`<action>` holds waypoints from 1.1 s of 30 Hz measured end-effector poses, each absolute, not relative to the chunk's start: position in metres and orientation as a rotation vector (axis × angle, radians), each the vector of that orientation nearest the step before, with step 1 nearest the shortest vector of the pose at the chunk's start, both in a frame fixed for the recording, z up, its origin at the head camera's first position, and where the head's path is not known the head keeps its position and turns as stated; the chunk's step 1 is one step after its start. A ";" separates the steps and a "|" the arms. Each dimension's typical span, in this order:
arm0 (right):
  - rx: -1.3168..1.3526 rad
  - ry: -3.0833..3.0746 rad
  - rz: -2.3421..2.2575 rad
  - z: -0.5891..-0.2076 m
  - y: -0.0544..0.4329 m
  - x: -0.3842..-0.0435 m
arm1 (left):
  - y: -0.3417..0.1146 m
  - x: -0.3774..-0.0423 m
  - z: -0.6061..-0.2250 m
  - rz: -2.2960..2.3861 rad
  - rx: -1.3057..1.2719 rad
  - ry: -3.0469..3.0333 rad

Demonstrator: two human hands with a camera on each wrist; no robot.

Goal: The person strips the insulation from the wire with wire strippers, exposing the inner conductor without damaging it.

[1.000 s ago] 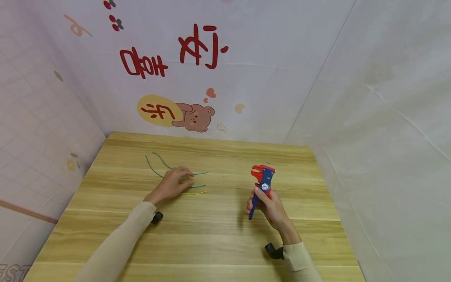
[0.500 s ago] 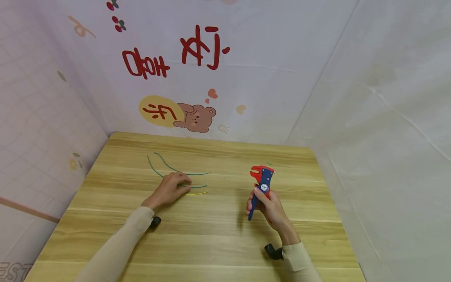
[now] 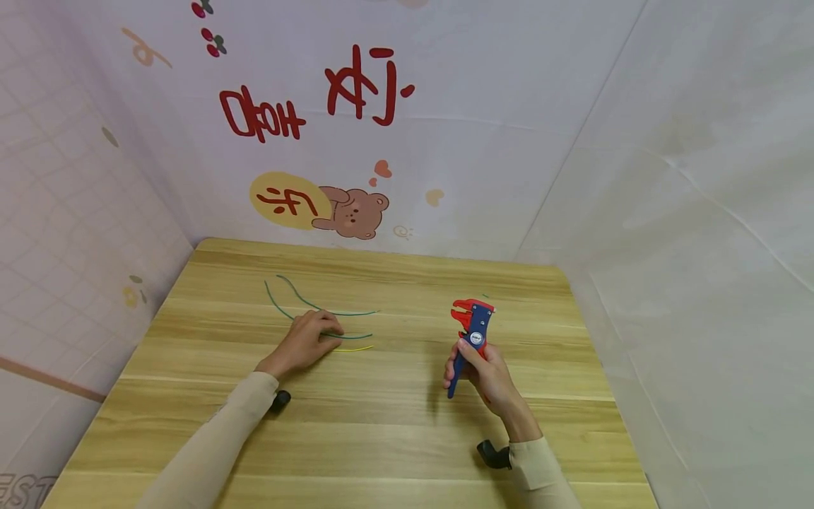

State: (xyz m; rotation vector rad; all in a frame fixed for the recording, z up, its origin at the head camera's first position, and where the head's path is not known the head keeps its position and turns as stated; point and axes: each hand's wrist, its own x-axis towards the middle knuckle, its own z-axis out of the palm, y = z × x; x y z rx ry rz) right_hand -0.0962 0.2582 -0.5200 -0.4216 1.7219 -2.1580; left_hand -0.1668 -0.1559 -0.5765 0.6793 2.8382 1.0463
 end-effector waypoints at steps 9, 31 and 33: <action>-0.443 1.721 -2.160 -0.518 0.258 -0.098 | -0.155 -0.169 -0.573 1.049 0.669 2.848; -0.432 1.711 -2.168 -0.517 0.255 -0.096 | -0.151 -0.169 -0.576 1.011 0.596 2.834; -0.435 1.710 -2.167 -0.518 0.255 -0.096 | -0.150 -0.169 -0.577 1.024 0.589 2.833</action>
